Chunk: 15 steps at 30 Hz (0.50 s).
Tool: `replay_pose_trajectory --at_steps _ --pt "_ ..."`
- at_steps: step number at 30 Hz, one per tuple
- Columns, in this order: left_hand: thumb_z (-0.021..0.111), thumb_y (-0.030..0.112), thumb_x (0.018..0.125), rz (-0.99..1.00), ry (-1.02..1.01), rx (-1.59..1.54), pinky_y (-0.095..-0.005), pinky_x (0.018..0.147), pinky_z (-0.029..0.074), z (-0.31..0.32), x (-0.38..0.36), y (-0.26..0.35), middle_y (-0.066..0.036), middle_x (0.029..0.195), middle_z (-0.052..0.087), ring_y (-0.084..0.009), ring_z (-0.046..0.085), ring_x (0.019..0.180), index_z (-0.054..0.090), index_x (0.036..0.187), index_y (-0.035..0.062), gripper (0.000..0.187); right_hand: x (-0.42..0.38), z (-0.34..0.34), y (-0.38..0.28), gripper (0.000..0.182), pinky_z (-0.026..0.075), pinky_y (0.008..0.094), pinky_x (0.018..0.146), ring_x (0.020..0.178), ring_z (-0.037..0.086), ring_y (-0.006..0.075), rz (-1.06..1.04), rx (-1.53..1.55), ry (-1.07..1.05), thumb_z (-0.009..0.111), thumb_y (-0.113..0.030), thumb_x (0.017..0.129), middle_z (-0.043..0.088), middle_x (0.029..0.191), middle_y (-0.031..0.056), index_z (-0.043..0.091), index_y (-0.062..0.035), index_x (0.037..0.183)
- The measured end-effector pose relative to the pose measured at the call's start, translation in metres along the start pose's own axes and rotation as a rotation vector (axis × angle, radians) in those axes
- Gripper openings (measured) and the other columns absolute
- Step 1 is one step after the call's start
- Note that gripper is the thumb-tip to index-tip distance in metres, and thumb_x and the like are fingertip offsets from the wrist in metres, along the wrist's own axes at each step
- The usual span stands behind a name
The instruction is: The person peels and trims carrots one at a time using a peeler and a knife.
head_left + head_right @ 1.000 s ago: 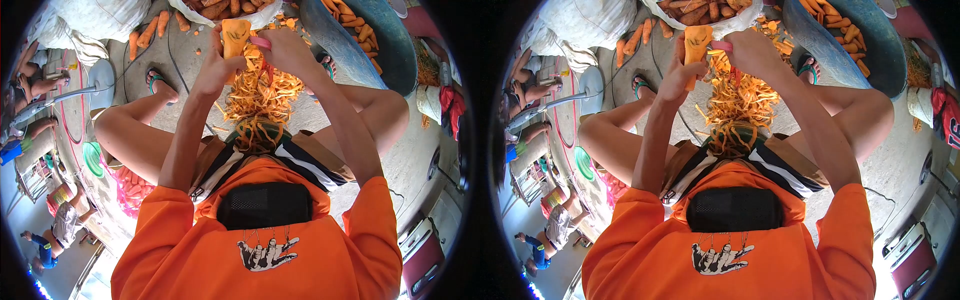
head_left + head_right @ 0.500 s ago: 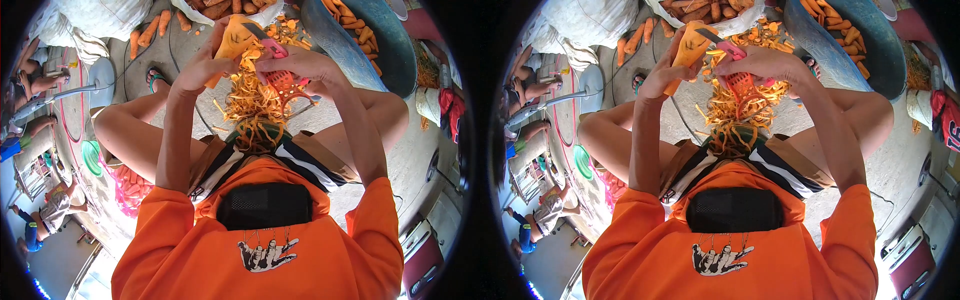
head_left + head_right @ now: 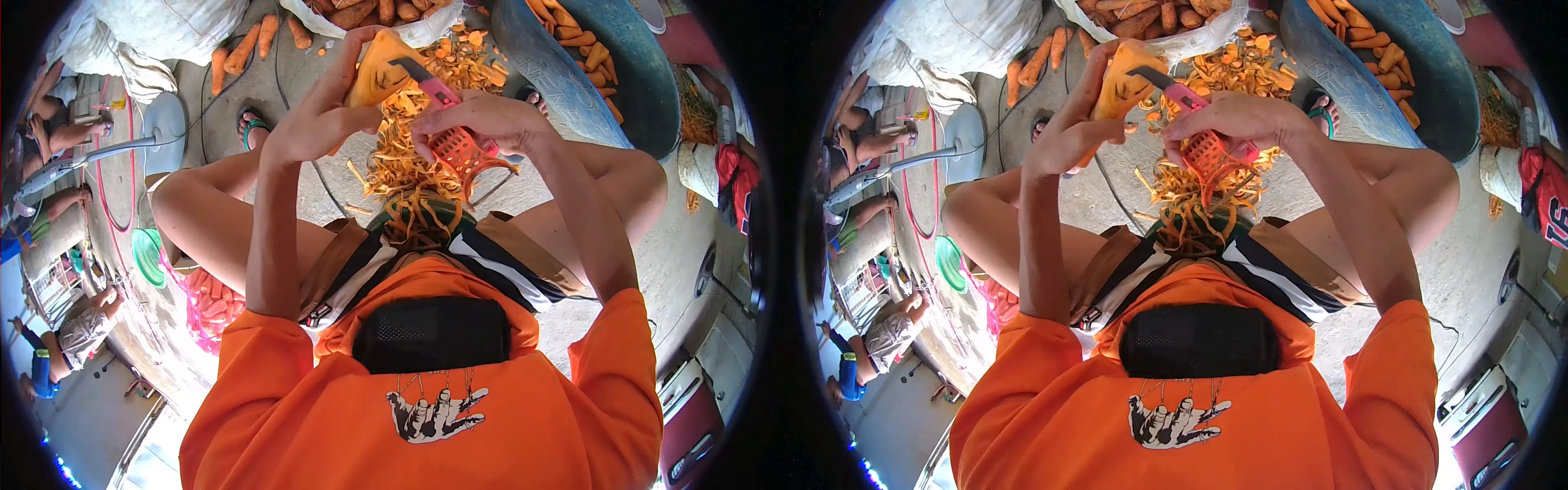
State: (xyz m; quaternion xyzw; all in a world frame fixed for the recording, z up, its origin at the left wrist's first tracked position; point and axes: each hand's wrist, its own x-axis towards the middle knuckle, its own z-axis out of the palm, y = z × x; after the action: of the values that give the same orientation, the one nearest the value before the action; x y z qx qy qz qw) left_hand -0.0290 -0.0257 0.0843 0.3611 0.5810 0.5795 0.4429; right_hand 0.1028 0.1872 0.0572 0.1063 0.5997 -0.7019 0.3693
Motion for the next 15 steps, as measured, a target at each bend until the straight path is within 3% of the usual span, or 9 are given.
replay_pose_trajectory --at_steps 3,5,8,12,14,15 --pt "0.059 -0.004 0.079 -0.002 0.028 0.073 -0.0269 0.071 0.05 0.003 0.001 -0.003 -0.006 0.116 0.055 -0.0118 0.057 0.086 0.029 0.151 0.0104 0.079 0.009 0.005 0.005 0.032 0.048 0.0257 0.074 0.079 0.062 0.0103 -0.001 0.037 0.018 0.062 -0.032 0.102 0.069 0.085 0.0035 0.07 -0.0032 0.09" --pt "0.059 -0.003 0.078 0.103 0.198 0.109 -0.0254 0.072 0.049 0.014 0.005 -0.013 -0.007 0.114 0.056 -0.0115 0.056 0.087 0.029 0.151 0.0101 0.08 0.019 0.008 0.007 0.032 0.048 0.025 0.073 0.08 0.062 0.0095 -0.057 0.163 0.002 0.063 -0.033 0.102 0.069 0.085 0.0027 0.07 -0.0043 0.09" --pt "0.061 0.0 0.079 -0.074 0.027 0.117 -0.0272 0.08 0.049 0.0 -0.003 -0.002 -0.008 0.115 0.057 -0.0143 0.057 0.094 0.029 0.151 0.0096 0.08 0.001 0.003 -0.003 0.032 0.048 0.0247 0.073 0.08 0.062 0.0085 0.063 -0.018 -0.005 0.063 -0.034 0.102 0.069 0.086 0.0024 0.07 -0.0053 0.09" --pt "0.062 0.004 0.079 0.001 0.06 0.124 -0.0283 0.084 0.048 0.003 0.002 -0.006 -0.009 0.114 0.058 -0.0154 0.057 0.099 0.029 0.151 0.0092 0.08 0.013 0.011 0.002 0.032 0.047 0.0243 0.072 0.079 0.061 0.0078 0.048 0.08 0.032 0.065 -0.035 0.101 0.07 0.087 0.0016 0.071 -0.0059 0.088" --pt "0.062 0.005 0.079 0.044 0.26 0.174 -0.0274 0.082 0.049 0.015 0.004 -0.017 -0.01 0.114 0.059 -0.0145 0.058 0.099 0.03 0.151 0.0083 0.079 0.025 0.015 0.008 0.031 0.047 0.0238 0.072 0.077 0.061 0.0076 -0.026 0.242 0.005 0.066 -0.035 0.098 0.071 0.087 0.0007 0.073 -0.0067 0.088" --pt "0.062 0.005 0.079 0.044 0.257 0.173 -0.0274 0.082 0.049 0.009 0.003 -0.018 -0.01 0.114 0.059 -0.0145 0.058 0.099 0.03 0.151 0.0083 0.079 0.021 0.008 0.01 0.031 0.047 0.0238 0.072 0.077 0.061 0.0076 -0.026 0.244 0.008 0.066 -0.035 0.098 0.071 0.087 0.0007 0.073 -0.0067 0.088"
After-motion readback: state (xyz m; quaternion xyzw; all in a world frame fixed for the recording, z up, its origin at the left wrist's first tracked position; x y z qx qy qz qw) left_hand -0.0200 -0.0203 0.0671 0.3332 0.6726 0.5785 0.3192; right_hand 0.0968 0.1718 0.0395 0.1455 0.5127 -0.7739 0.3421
